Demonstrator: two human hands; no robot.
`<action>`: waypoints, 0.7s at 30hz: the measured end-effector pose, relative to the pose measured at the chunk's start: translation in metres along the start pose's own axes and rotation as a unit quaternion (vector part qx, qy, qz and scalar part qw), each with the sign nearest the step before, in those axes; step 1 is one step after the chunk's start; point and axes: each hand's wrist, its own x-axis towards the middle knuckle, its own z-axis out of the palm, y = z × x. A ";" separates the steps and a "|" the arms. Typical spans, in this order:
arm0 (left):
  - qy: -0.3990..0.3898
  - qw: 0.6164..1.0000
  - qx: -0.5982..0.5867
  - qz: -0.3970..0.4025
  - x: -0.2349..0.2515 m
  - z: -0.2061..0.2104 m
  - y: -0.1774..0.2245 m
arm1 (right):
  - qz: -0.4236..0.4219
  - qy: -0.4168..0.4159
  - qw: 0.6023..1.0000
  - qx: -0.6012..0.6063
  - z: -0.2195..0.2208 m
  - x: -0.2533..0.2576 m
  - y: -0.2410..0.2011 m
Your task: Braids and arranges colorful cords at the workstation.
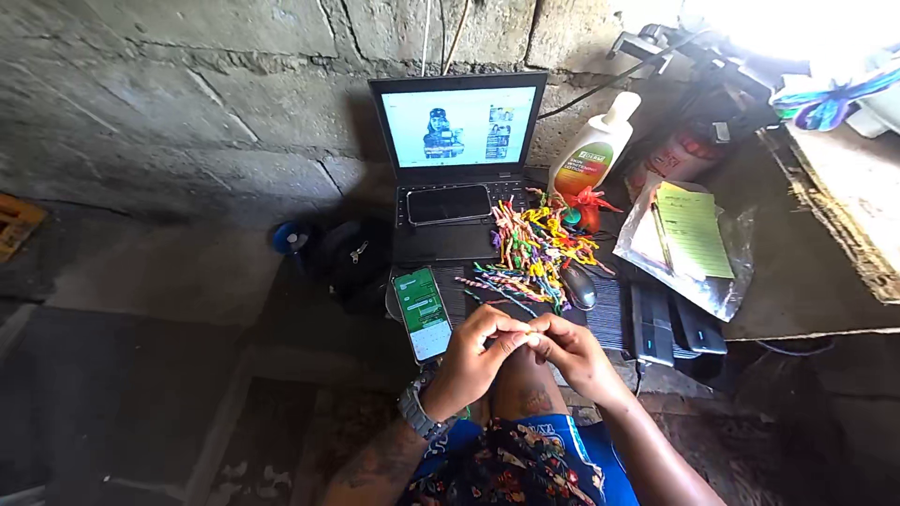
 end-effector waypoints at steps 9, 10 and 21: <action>-0.025 0.975 -0.180 -0.128 -0.060 -0.001 0.008 | 0.058 -0.049 0.992 0.099 0.008 -0.038 0.019; -0.021 0.968 -0.205 -0.141 -0.062 0.001 0.008 | 0.061 -0.056 0.993 0.084 0.013 -0.042 0.019; -0.044 0.992 -0.093 -0.076 -0.064 0.005 0.000 | 0.041 -0.053 0.993 0.098 0.024 -0.061 0.012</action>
